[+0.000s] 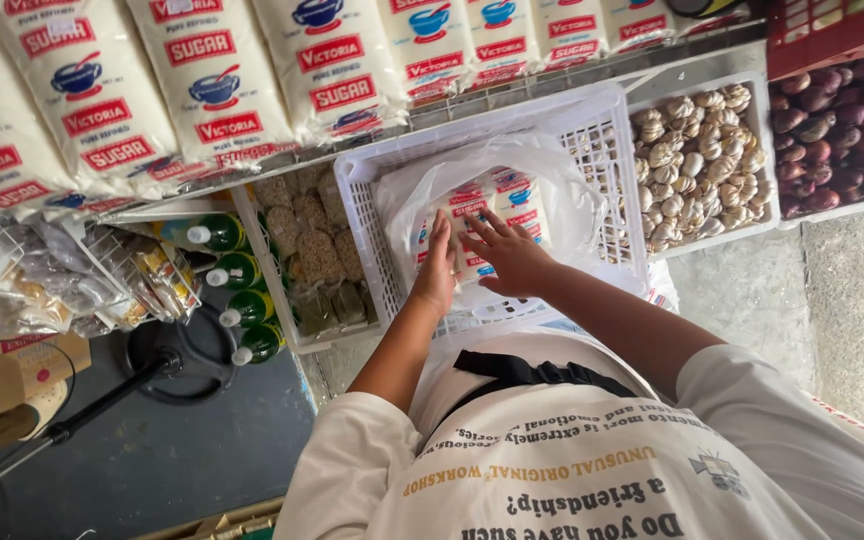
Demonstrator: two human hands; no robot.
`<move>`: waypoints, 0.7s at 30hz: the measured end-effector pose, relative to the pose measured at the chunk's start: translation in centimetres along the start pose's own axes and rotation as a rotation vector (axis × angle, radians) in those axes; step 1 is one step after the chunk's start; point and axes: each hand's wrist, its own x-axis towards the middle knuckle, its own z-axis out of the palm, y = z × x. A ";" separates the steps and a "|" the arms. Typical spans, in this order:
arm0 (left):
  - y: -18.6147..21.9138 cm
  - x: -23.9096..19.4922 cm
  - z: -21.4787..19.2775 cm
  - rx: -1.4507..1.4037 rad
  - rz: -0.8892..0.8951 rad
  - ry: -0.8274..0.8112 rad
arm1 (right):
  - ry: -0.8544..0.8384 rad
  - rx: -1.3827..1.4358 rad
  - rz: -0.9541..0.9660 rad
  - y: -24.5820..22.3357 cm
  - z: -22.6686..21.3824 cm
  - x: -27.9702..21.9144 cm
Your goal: The person repeatedly picks up packets of Victoria Pure Refined Sugar from a shelf, scans them with a handheld scanner, and places them into a white plastic basket. The task is performed continuously in a store setting with various other grocery items visible in the background.
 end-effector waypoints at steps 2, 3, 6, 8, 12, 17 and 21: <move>-0.2 -0.2 0.6 0.007 -0.021 0.048 | -0.009 0.102 -0.019 0.6 -0.9 -0.2; -0.3 0.0 0.9 0.060 0.062 0.049 | 0.005 0.234 -0.044 1.0 -1.3 -0.1; 1.0 -0.5 2.8 0.182 0.164 0.084 | 0.078 0.479 -0.089 1.1 -5.5 -1.7; 1.6 -1.0 3.8 0.248 0.183 0.115 | 0.137 0.589 -0.108 1.1 -8.0 -3.4; 3.4 0.3 5.4 0.312 0.470 0.072 | 0.411 0.988 -0.030 4.6 -9.9 -4.4; 5.9 1.9 8.3 0.025 0.358 0.089 | 0.799 1.198 0.069 11.9 -9.9 -3.5; 9.4 5.9 10.3 -0.341 0.149 -0.104 | 1.047 0.766 0.240 16.4 -14.9 -2.5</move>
